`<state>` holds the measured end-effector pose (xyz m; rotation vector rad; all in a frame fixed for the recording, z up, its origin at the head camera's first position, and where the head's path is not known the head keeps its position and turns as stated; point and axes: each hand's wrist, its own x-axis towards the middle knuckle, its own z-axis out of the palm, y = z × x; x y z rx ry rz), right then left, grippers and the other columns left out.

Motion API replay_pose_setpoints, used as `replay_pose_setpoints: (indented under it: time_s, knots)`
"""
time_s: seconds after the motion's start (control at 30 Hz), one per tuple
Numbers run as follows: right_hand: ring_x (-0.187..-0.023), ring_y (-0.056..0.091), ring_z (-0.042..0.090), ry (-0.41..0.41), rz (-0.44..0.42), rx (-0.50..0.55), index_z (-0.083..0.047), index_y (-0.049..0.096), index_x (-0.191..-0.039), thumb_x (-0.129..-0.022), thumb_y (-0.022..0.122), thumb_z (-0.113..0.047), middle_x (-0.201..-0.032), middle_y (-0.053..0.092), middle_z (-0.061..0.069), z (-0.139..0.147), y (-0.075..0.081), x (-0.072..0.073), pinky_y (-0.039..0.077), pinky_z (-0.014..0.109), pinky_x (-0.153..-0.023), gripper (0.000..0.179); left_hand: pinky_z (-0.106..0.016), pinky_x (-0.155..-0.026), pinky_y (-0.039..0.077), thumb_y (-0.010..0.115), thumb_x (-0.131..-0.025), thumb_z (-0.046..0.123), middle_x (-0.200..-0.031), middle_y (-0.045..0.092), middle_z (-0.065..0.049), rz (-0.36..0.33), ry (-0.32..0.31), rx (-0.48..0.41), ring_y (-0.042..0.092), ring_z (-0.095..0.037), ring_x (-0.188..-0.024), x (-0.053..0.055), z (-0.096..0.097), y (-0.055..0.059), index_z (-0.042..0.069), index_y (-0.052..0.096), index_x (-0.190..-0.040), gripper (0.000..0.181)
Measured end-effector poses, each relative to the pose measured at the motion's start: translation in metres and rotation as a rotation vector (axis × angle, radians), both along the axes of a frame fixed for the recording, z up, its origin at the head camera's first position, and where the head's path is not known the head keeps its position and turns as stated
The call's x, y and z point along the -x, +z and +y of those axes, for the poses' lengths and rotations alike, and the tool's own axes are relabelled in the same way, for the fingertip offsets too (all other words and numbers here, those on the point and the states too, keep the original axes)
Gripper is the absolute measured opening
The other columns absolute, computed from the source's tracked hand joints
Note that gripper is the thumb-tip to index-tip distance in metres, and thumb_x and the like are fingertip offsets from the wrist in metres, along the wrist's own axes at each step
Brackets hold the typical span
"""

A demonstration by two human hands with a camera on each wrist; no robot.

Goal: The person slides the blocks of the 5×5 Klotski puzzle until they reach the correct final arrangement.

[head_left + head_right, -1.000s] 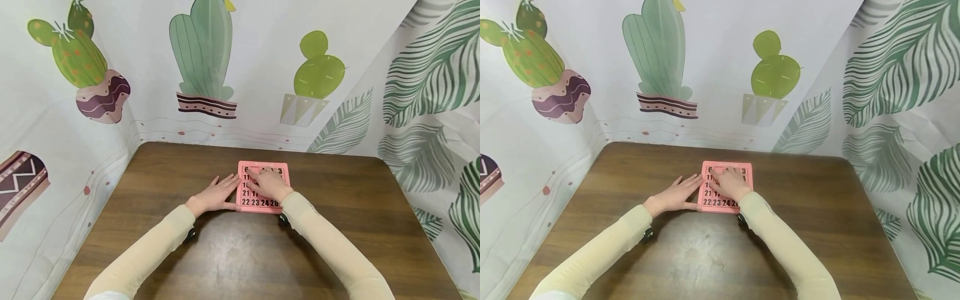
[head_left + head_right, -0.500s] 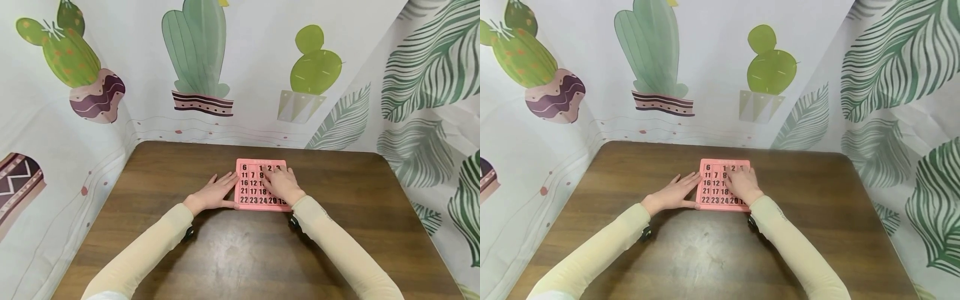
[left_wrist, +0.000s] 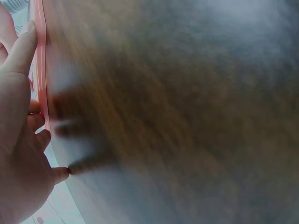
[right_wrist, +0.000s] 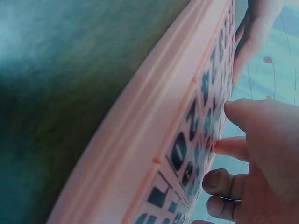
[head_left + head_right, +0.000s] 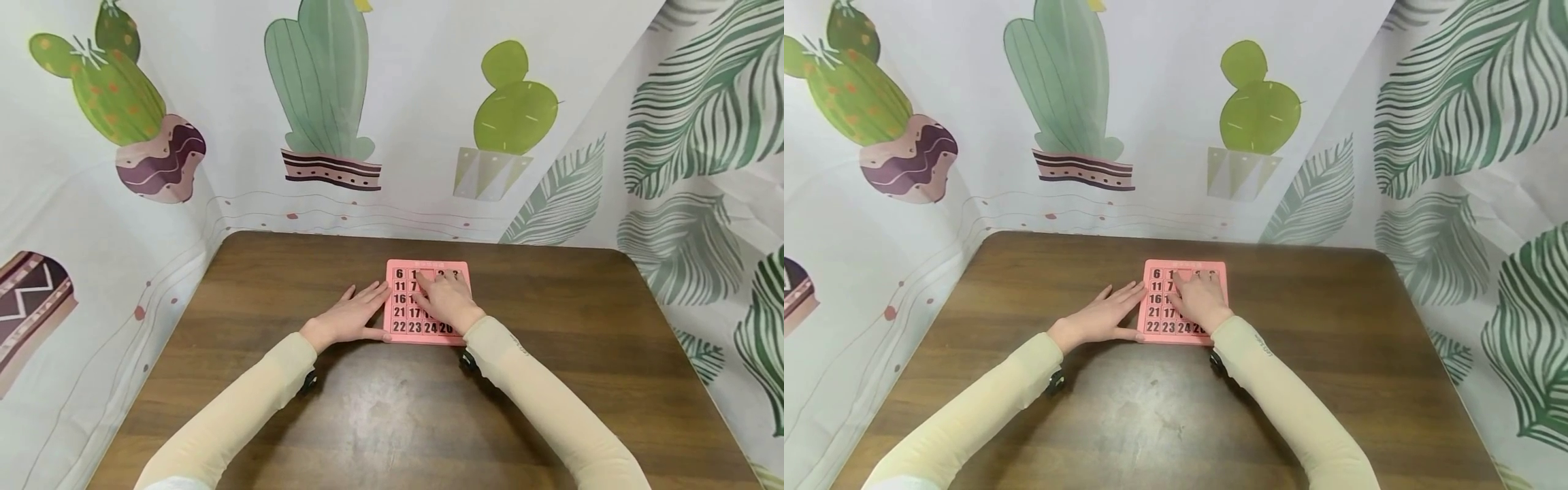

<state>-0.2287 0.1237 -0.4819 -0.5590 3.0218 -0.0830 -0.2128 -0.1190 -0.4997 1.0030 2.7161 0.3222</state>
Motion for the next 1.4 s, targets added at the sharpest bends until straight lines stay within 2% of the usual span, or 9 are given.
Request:
replay_pose_setpoints:
  time_s: [0.2, 0.33, 0.43, 0.57, 0.73, 1.03, 1.17, 1.23, 1.4]
  knots:
    - [-0.119, 0.046, 0.037, -0.038, 0.010, 0.046, -0.017, 0.042, -0.143, -0.095, 0.044, -0.049, -0.128, 0.057, 0.017, 0.017, 0.002, -0.004, 0.034, 0.053, -0.094, 0.058, -0.059, -0.109, 0.011, 0.051, -0.076, 0.073, -0.158, 0.009, -0.005, 0.003, -0.022, -0.011, 0.009, -0.022, -0.144, -0.001, 0.002, 0.003, 0.013, 0.014, -0.152, 0.104]
    - [-0.104, 0.050, 0.033, -0.072, 0.049, 0.031, -0.015, 0.046, -0.140, -0.094, 0.046, -0.046, -0.120, 0.061, 0.017, 0.032, 0.003, -0.006, 0.034, 0.047, -0.084, 0.055, -0.059, -0.109, 0.011, 0.051, -0.076, 0.074, -0.158, 0.008, -0.005, 0.007, -0.020, -0.010, 0.008, -0.022, -0.144, -0.001, 0.001, 0.002, 0.014, 0.014, -0.152, 0.104]
    - [-0.091, 0.048, 0.031, -0.067, 0.051, 0.005, -0.015, 0.049, -0.138, -0.095, 0.046, -0.046, -0.112, 0.063, 0.016, 0.039, 0.003, -0.008, 0.034, 0.044, -0.077, 0.053, -0.059, -0.109, 0.010, 0.051, -0.076, 0.074, -0.158, 0.008, -0.005, 0.004, -0.016, -0.010, 0.008, -0.022, -0.144, -0.001, 0.000, 0.002, 0.014, 0.013, -0.152, 0.104]
    - [-0.087, 0.048, 0.029, -0.049, 0.050, 0.003, -0.016, 0.052, -0.136, -0.095, 0.046, -0.046, -0.107, 0.065, 0.014, 0.039, 0.001, -0.008, 0.033, 0.042, -0.074, 0.051, -0.059, -0.109, 0.010, 0.053, -0.077, 0.072, -0.157, 0.010, -0.007, 0.004, -0.016, -0.020, 0.009, -0.024, -0.144, -0.003, -0.002, 0.002, 0.012, 0.015, -0.152, 0.103]
    - [-0.089, 0.048, 0.031, -0.035, 0.044, 0.019, -0.018, 0.053, -0.136, -0.095, 0.046, -0.046, -0.110, 0.065, 0.015, 0.033, 0.001, -0.008, 0.033, 0.042, -0.072, 0.050, -0.060, -0.108, 0.011, 0.052, -0.078, 0.071, -0.157, 0.010, -0.008, 0.004, -0.024, -0.025, 0.010, -0.025, -0.144, -0.005, -0.002, 0.003, 0.011, 0.016, -0.151, 0.102]
    - [-0.108, 0.051, 0.037, -0.020, 0.013, 0.029, -0.017, 0.050, -0.138, -0.095, 0.046, -0.045, -0.120, 0.061, 0.017, 0.022, 0.006, -0.007, 0.037, 0.047, -0.078, 0.051, -0.059, -0.109, 0.011, 0.051, -0.077, 0.072, -0.158, 0.009, -0.005, 0.010, -0.028, -0.022, 0.008, -0.022, -0.144, -0.003, 0.000, 0.004, 0.013, 0.014, -0.152, 0.102]
    - [-0.115, 0.047, 0.038, -0.020, -0.018, 0.048, -0.018, 0.047, -0.140, -0.095, 0.045, -0.047, -0.122, 0.060, 0.017, 0.024, 0.008, -0.006, 0.036, 0.051, -0.087, 0.054, -0.059, -0.109, 0.011, 0.051, -0.077, 0.073, -0.158, 0.009, -0.005, 0.015, -0.030, -0.020, 0.009, -0.023, -0.144, -0.002, 0.001, 0.001, 0.013, 0.014, -0.152, 0.102]
    - [-0.111, 0.049, 0.036, -0.027, -0.012, 0.069, -0.016, 0.047, -0.139, -0.095, 0.046, -0.045, -0.119, 0.061, 0.016, 0.027, 0.010, -0.005, 0.035, 0.051, -0.086, 0.053, -0.059, -0.109, 0.010, 0.050, -0.077, 0.074, -0.158, 0.009, -0.004, 0.014, -0.025, -0.022, 0.008, -0.022, -0.144, -0.002, 0.001, 0.001, 0.014, 0.013, -0.152, 0.102]
    - [-0.081, 0.046, 0.028, -0.061, 0.028, 0.095, -0.012, 0.053, -0.132, -0.095, 0.048, -0.041, -0.099, 0.065, 0.013, 0.041, 0.012, -0.003, 0.033, 0.042, -0.072, 0.048, -0.058, -0.110, 0.008, 0.050, -0.077, 0.073, -0.158, 0.008, -0.004, 0.007, -0.013, -0.022, 0.008, -0.022, -0.144, -0.001, -0.002, 0.000, 0.015, 0.013, -0.152, 0.102]
